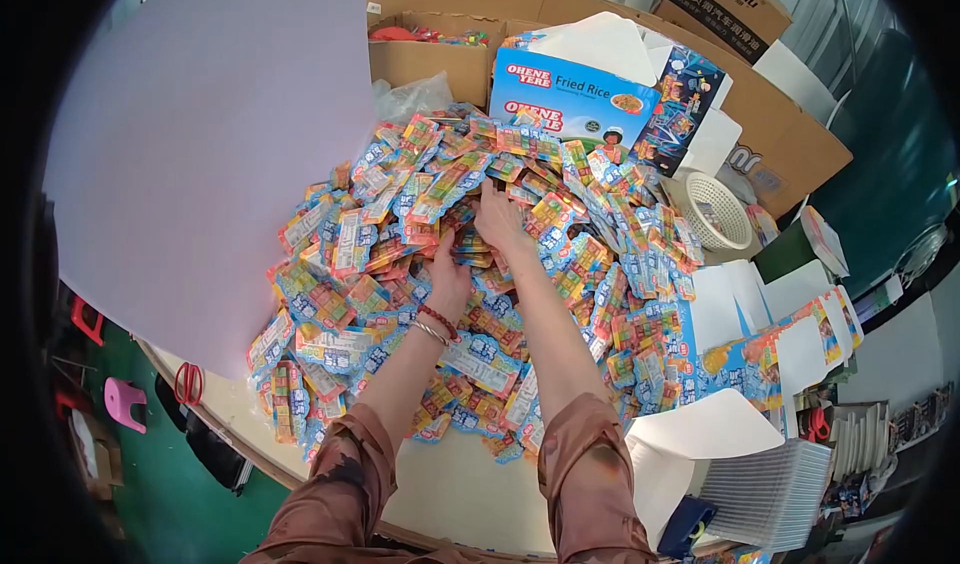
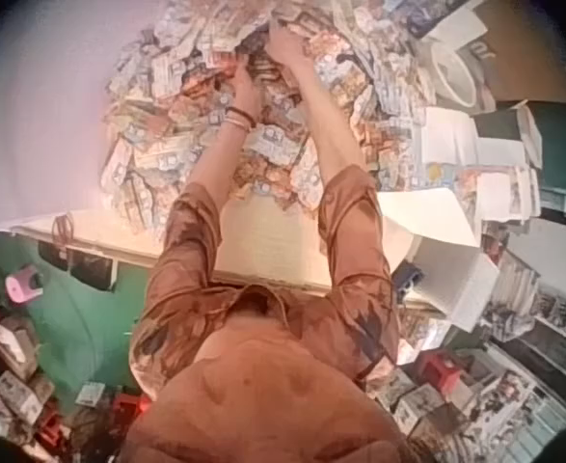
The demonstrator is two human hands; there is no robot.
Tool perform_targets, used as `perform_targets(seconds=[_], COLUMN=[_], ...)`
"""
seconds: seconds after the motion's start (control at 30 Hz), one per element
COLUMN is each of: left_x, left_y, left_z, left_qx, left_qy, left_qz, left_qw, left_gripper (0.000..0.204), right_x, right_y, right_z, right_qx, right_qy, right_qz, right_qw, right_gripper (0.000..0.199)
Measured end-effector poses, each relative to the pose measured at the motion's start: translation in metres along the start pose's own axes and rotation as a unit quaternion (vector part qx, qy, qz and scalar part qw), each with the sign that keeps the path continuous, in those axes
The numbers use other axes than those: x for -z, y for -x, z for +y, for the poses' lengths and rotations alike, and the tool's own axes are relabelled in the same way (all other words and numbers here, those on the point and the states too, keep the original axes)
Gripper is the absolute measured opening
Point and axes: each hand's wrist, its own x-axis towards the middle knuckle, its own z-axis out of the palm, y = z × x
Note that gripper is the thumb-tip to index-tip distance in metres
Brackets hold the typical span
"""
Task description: Packing small card packets into display boxes on a factory workbench.
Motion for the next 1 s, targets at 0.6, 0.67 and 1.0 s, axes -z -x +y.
perform_targets(seconds=[0.6, 0.67, 1.0], left_x=[-0.03, -0.028, 0.0], left_y=[0.001, -0.005, -0.029], left_z=[-0.007, -0.001, 0.013], left_qx=[-0.058, -0.124, 0.125], left_qy=[-0.026, -0.061, -0.072], left_qz=[0.05, 0.074, -0.015], left_qw=[0.997, 0.988, 0.989], left_gripper=[0.049, 0.048, 0.033], right_x=[-0.005, -0.008, 0.014], right_y=[0.008, 0.012, 0.026], right_z=[0.006, -0.001, 0.016], right_qx=[-0.093, -0.064, -0.022], right_qy=[0.011, -0.052, -0.051], right_qz=[-0.04, -0.042, -0.097], right_qw=[0.995, 0.996, 0.994], right_gripper=[0.052, 0.052, 0.035])
